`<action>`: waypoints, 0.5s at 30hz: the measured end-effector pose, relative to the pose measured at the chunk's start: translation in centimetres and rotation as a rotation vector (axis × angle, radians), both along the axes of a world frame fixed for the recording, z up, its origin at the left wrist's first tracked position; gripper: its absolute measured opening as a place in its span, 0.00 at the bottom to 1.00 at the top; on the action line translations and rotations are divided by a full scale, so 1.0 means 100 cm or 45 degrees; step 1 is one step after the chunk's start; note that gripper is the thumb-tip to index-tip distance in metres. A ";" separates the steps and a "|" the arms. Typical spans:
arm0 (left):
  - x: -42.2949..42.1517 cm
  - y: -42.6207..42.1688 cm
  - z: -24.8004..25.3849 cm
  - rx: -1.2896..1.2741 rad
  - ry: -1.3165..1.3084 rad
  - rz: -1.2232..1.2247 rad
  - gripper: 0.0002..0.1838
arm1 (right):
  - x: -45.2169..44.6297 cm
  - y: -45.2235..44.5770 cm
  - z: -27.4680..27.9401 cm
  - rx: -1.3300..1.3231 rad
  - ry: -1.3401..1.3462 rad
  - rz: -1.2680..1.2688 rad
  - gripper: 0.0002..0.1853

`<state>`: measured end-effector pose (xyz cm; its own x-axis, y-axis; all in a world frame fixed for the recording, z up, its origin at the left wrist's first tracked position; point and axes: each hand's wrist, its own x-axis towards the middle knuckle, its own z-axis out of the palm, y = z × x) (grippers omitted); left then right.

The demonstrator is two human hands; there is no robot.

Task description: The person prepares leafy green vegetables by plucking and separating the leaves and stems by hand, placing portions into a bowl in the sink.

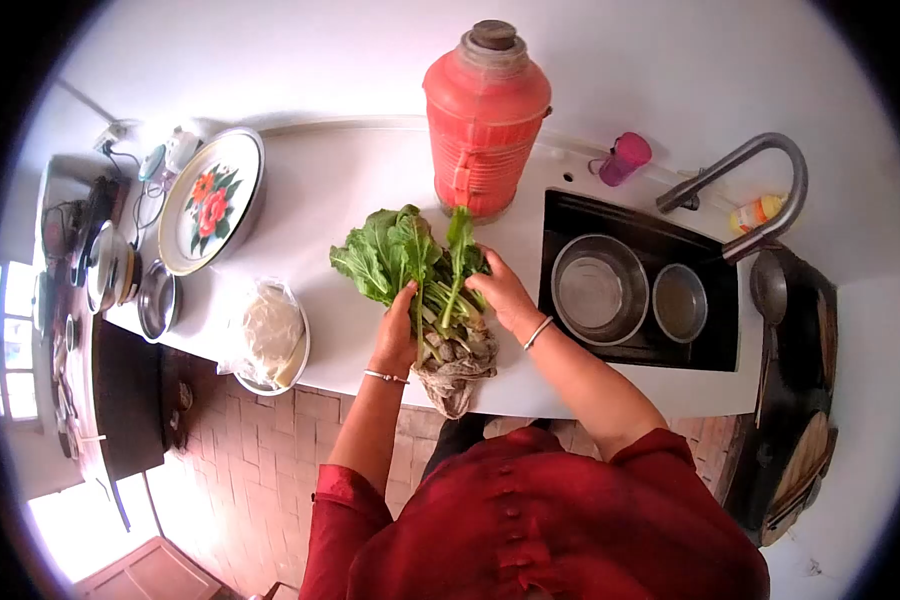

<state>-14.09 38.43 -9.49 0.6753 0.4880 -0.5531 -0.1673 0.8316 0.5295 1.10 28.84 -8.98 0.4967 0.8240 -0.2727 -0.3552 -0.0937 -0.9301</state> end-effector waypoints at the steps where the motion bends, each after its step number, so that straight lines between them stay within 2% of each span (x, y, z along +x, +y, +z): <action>1: -0.002 0.001 -0.004 -0.023 -0.022 0.012 0.19 | 0.003 0.001 -0.012 -0.053 -0.018 -0.018 0.31; 5: -0.018 -0.003 -0.013 0.006 0.083 0.176 0.19 | 0.009 -0.009 -0.036 -0.115 0.014 -0.060 0.30; 8: -0.032 -0.008 -0.024 0.039 0.101 0.378 0.19 | 0.011 -0.018 -0.018 -0.148 -0.010 -0.070 0.29; 15: -0.051 -0.013 -0.039 0.063 0.156 0.502 0.16 | 0.018 -0.021 -0.005 0.013 0.105 0.054 0.26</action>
<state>-19.23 37.17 -13.44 0.3621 0.7239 -0.5872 -0.4011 0.6897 0.6029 2.91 26.71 -9.46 0.4377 0.8466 -0.3027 -0.4264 -0.1009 -0.8989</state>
